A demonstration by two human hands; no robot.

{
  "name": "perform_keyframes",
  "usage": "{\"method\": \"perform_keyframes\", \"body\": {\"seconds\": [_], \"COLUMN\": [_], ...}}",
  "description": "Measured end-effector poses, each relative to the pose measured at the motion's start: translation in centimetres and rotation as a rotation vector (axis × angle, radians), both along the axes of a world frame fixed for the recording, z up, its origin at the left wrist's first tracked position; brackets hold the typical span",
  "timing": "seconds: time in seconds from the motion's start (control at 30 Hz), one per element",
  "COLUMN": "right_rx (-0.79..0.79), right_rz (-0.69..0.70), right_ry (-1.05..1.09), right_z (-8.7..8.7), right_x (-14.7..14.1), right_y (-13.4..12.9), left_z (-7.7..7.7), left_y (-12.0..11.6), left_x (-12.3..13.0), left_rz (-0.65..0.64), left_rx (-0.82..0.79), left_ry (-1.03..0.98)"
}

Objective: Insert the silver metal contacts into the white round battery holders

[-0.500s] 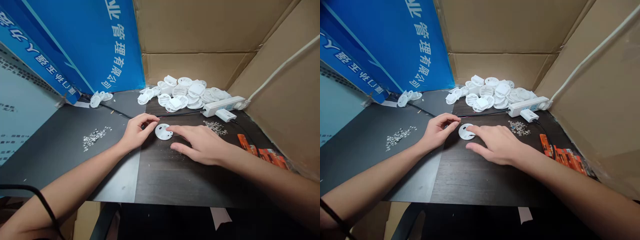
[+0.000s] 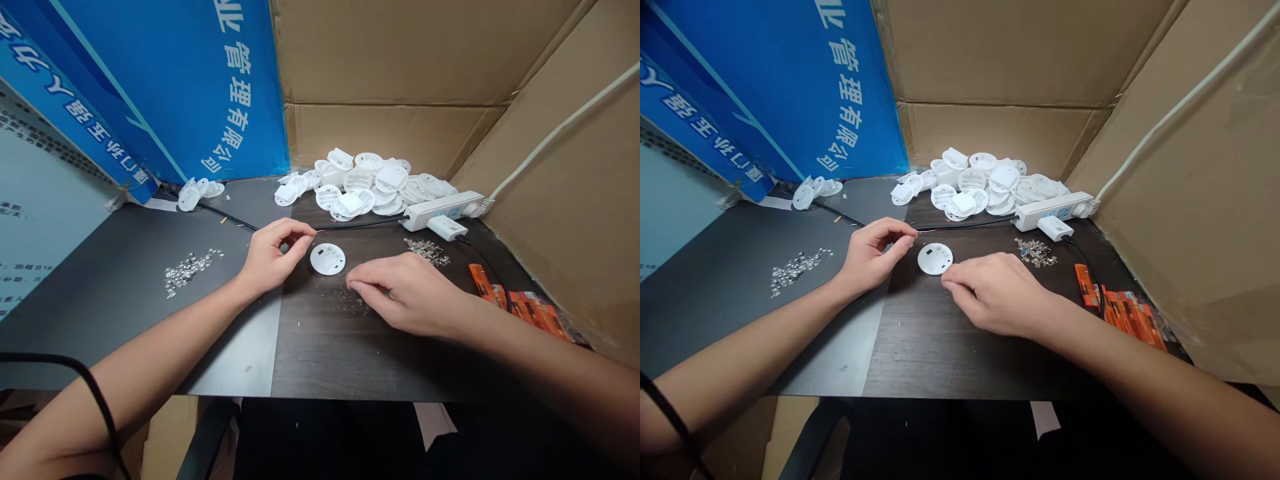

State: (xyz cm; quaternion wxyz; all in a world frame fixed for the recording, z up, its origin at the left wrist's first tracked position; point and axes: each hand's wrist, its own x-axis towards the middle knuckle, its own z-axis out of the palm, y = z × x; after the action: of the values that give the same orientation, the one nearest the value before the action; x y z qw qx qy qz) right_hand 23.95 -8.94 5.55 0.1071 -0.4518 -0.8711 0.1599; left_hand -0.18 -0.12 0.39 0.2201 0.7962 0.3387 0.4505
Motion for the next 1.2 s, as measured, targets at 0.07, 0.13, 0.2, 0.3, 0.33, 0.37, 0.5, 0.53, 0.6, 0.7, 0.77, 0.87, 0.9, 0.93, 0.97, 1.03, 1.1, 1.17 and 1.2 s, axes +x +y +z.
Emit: {"method": "perform_keyframes", "body": {"seconds": [0.07, 0.13, 0.2, 0.3, 0.33, 0.37, 0.5, 0.53, 0.6, 0.7, 0.77, 0.87, 0.9, 0.93, 0.97, 1.03, 1.1, 1.17, 1.2], "right_rx": [-0.074, -0.176, -0.216, -0.143, -0.152, -0.184, -0.196, -0.103, 0.002, 0.041, 0.051, 0.055, 0.051, 0.040, 0.024, -0.007, -0.024, -0.021, -0.017], "right_rz": [0.139, 0.349, 0.433, 0.480, 0.485, 0.476, 0.161, 0.009, -0.261, -0.364, -0.355, -0.260, -0.217, -0.181, -0.157, -0.156, -0.183, -0.216, -0.229], "right_ry": [-0.151, -0.314, -0.384, -0.352, -0.347, -0.344, -0.222, -0.210, -0.271, -0.303, -0.289, -0.255, -0.244, -0.234, -0.225, -0.199, -0.154, -0.109, -0.097], "right_z": [0.6, 0.7, 0.4, 0.3, 0.4, 0.6, 0.5, 0.1, -1.1, -2.9, -3.5, -3.7, -3.7, -3.6, -3.6, -3.8, -4.1, -4.6, -4.9], "right_x": [-0.8, -1.8, -2.7, -3.1, -3.0, -2.7, -1.5, -1.3, -1.4, -2.1, -2.7, -2.7, -2.5, -2.2, -1.9, -1.3, -0.8, -0.6, -0.6], "right_y": [-1.5, -3.4, -5.3, -6.6, -6.5, -6.2, -2.6, -1.5, 0.8, 3.5, 4.3, 4.2, 4.0, 3.8, 3.6, 3.4, 3.3, 3.4, 3.4], "left_z": [-0.3, -0.6, -0.7, -0.6, -0.5, -0.4, -0.3, -0.3, -0.6, -1.0, -1.2, -1.2, -1.0, -0.9, -0.7, -0.4, -0.1, 0.0, 0.0], "left_y": [0.5, 1.0, 1.2, 1.0, 0.8, 0.7, 0.2, 0.3, 0.6, 1.2, 1.6, 1.7, 1.6, 1.4, 1.2, 0.8, 0.4, 0.3, 0.3], "left_x": [-0.3, -0.6, -0.7, -0.4, -0.3, -0.1, 0.4, 0.5, 0.7, 0.8, 0.8, 0.9, 0.9, 0.9, 1.0, 1.0, 1.0, 1.0, 1.1], "left_rz": [0.030, 0.050, 0.051, 0.008, -0.012, -0.031, -0.050, -0.040, -0.024, -0.028, -0.034, -0.043, -0.048, -0.056, -0.066, -0.094, -0.122, -0.141, -0.144], "left_rx": [-0.038, -0.091, -0.124, -0.105, -0.093, -0.086, -0.155, -0.191, -0.264, -0.319, -0.309, -0.244, -0.216, -0.188, -0.164, -0.129, -0.109, -0.101, -0.100], "left_ry": [-0.055, -0.108, -0.114, -0.023, 0.016, 0.049, 0.104, 0.097, 0.067, 0.063, 0.095, 0.152, 0.173, 0.198, 0.226, 0.271, 0.307, 0.332, 0.340]}}
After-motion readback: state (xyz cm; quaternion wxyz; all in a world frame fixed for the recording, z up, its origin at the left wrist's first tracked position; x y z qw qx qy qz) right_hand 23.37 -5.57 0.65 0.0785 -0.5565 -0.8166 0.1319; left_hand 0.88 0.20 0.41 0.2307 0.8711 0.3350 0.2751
